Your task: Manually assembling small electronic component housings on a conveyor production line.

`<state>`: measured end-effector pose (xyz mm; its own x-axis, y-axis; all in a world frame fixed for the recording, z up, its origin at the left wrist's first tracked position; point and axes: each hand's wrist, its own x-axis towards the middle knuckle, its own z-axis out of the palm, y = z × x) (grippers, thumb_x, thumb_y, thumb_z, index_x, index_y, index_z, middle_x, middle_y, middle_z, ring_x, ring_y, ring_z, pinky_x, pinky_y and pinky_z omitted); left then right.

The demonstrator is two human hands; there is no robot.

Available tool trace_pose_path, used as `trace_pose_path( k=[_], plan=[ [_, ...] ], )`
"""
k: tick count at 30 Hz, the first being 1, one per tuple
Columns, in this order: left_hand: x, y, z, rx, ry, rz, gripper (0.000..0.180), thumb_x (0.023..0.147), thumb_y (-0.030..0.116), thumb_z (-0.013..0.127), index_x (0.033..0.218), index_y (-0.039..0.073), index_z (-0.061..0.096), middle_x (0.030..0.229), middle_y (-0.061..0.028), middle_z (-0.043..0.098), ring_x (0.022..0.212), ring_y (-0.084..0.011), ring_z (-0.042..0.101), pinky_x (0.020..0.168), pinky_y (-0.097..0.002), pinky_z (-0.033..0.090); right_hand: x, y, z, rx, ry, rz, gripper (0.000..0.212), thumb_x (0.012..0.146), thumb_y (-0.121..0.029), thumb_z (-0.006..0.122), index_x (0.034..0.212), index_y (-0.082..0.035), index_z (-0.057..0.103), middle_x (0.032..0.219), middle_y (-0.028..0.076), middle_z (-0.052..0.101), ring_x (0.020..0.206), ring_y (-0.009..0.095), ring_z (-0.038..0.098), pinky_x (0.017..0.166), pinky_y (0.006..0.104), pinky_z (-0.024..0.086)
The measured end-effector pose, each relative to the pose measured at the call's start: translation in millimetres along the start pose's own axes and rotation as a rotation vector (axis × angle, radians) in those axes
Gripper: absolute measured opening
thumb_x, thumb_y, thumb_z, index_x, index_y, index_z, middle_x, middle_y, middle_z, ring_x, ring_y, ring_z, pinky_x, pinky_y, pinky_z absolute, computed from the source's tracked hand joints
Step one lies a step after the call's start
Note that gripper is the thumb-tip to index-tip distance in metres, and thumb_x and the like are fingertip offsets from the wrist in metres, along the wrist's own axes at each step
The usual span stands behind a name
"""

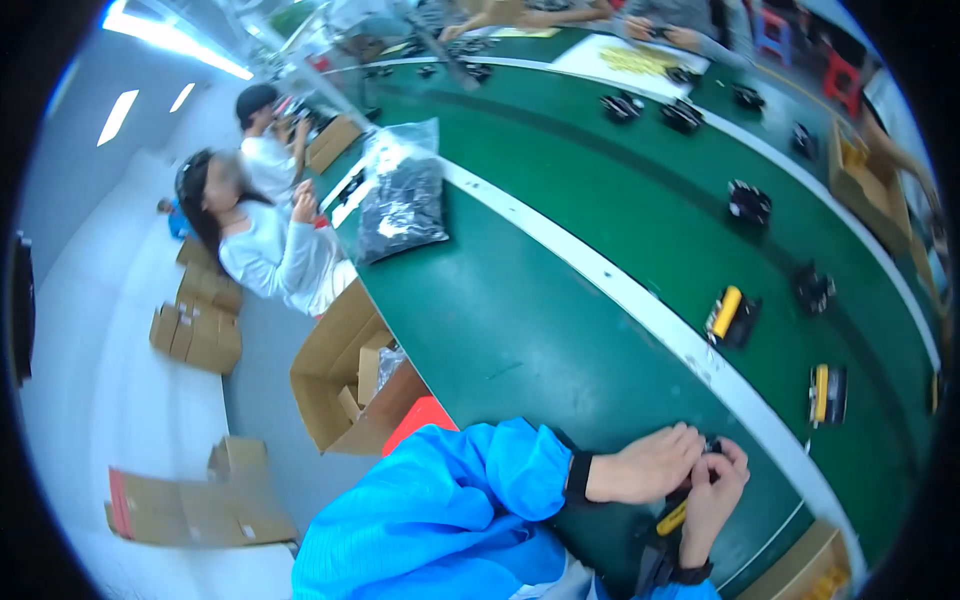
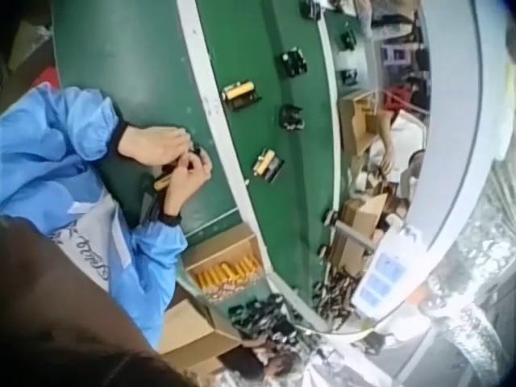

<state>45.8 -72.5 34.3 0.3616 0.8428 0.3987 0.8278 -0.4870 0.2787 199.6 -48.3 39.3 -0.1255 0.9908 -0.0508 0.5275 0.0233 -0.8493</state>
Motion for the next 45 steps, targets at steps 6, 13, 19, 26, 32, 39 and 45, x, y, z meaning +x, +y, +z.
trace_pose_path(
  k=[6, 13, 19, 26, 32, 39, 45],
  plan=[
    [-8, 10, -19, 0.062, -0.03, -0.096, 0.021, 0.08, 0.015, 0.057, 0.092, -0.003, 0.057, 0.093, -0.0128, 0.051, 0.087, -0.0252, 0.049, 0.079, -0.0332, 0.042, -1, -21, 3, -0.063, -0.037, 0.027, 0.005, 0.074, 0.007, 0.065, 0.074, 0.003, 0.062, 0.119, 0.015, 0.061, 0.111, 0.033, 0.052, 0.097, 0.0408, 0.04],
    [-5, 5, -20, -0.028, -0.01, -0.088, 0.02, 0.081, 0.013, 0.057, 0.092, -0.003, 0.055, 0.091, -0.0111, 0.049, 0.085, -0.0244, 0.047, 0.077, -0.0318, 0.042, -3, -37, 4, -0.134, 0.023, 0.006, 0.006, 0.075, 0.007, 0.065, 0.073, 0.003, 0.062, 0.12, 0.014, 0.06, 0.113, 0.033, 0.051, 0.097, 0.0413, 0.04],
    [-15, -3, -21, -0.107, -0.019, -0.103, 0.023, 0.078, 0.013, 0.058, 0.094, -0.004, 0.057, 0.093, -0.0143, 0.052, 0.088, -0.0271, 0.05, 0.079, -0.0336, 0.043, -6, -34, 11, -0.074, 0.006, -0.038, 0.004, 0.077, 0.006, 0.064, 0.075, 0.003, 0.063, 0.122, 0.015, 0.06, 0.115, 0.033, 0.052, 0.098, 0.0418, 0.04],
    [-27, -5, -15, -0.106, -0.002, -0.103, 0.031, 0.077, 0.012, 0.061, 0.101, -0.007, 0.055, 0.097, -0.0158, 0.052, 0.089, -0.0286, 0.052, 0.079, -0.0349, 0.045, -13, -29, 19, 0.048, -0.023, -0.005, 0.001, 0.08, 0.002, 0.066, 0.079, 0.002, 0.065, 0.119, 0.016, 0.061, 0.116, 0.032, 0.053, 0.1, 0.0419, 0.038],
    [-30, 5, -15, -0.278, -0.041, -0.261, 0.043, 0.079, 0.013, 0.065, 0.112, -0.01, 0.05, 0.102, -0.0184, 0.053, 0.093, -0.0317, 0.053, 0.081, -0.0371, 0.045, -54, -19, 13, 0.174, 0.174, -0.081, 0.012, 0.082, 0.001, 0.067, 0.094, 0.001, 0.065, 0.113, 0.015, 0.062, 0.104, 0.026, 0.056, 0.091, 0.037, 0.044],
    [-16, 0, -23, -0.244, -0.032, -0.227, 0.043, 0.086, 0.018, 0.065, 0.115, -0.01, 0.049, 0.102, -0.0195, 0.053, 0.094, -0.0324, 0.052, 0.082, -0.0382, 0.045, -76, 2, -23, 0.347, -0.202, 0.332, 0.029, 0.081, -0.001, 0.071, 0.109, 0.0, 0.065, 0.108, 0.009, 0.063, 0.087, 0.01, 0.052, 0.078, 0.03, 0.046],
    [-5, -2, -13, -0.221, -0.122, -0.231, 0.043, 0.089, 0.021, 0.064, 0.115, -0.01, 0.05, 0.102, -0.0194, 0.053, 0.094, -0.0327, 0.052, 0.083, -0.0384, 0.045, -41, -30, -45, -0.338, -0.201, 0.166, 0.022, 0.072, 0.004, 0.072, 0.093, -0.001, 0.067, 0.1, 0.016, 0.058, 0.091, 0.032, 0.059, 0.08, 0.0389, 0.049]
  ],
)
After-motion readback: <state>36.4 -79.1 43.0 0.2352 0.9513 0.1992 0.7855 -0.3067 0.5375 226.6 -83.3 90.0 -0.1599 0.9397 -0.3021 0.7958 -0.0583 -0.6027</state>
